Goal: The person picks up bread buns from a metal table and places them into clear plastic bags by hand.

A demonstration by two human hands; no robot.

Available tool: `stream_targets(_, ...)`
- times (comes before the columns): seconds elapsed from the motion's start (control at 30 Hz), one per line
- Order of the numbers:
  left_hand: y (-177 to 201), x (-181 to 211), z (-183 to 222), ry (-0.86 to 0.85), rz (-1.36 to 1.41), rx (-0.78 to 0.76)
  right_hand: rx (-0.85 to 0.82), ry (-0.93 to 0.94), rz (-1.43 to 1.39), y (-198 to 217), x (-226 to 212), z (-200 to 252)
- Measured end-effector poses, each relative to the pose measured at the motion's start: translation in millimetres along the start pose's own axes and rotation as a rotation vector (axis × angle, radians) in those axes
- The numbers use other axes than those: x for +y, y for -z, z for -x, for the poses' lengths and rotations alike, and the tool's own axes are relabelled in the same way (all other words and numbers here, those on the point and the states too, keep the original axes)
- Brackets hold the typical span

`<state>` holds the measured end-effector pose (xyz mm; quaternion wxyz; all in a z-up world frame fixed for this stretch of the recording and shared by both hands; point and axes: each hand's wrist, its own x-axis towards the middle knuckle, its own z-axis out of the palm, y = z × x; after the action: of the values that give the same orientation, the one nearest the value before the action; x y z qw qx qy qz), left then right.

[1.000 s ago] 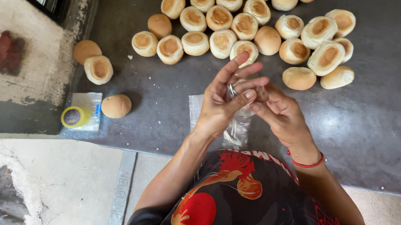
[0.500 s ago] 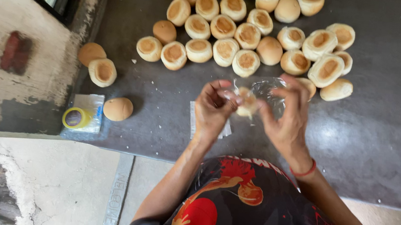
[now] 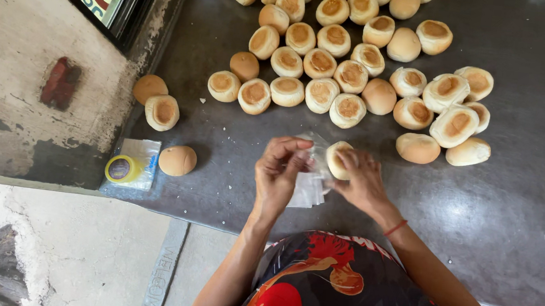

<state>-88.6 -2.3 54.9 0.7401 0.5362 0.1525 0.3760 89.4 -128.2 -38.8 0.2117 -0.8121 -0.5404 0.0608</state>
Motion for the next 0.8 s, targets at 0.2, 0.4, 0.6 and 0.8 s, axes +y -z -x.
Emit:
stream_targets(0.2,28,-13,-1,-0.046,-0.659,0.101,0.261,-0.048,-0.178,-32,37,-5)
stream_targets(0.4,22,-31,-3,0.117,-0.612,-0.002,0.056,-0.226,-1.709,1,22,-1)
stream_targets(0.6,-5,-22,-8,0.355,-0.218,-0.151,0.047,-0.236,-1.925,48,-34,3)
stream_targets(0.8,5,-10,-18,0.062,-0.699,-0.215,0.341,0.095,-0.86,62,-64,15)
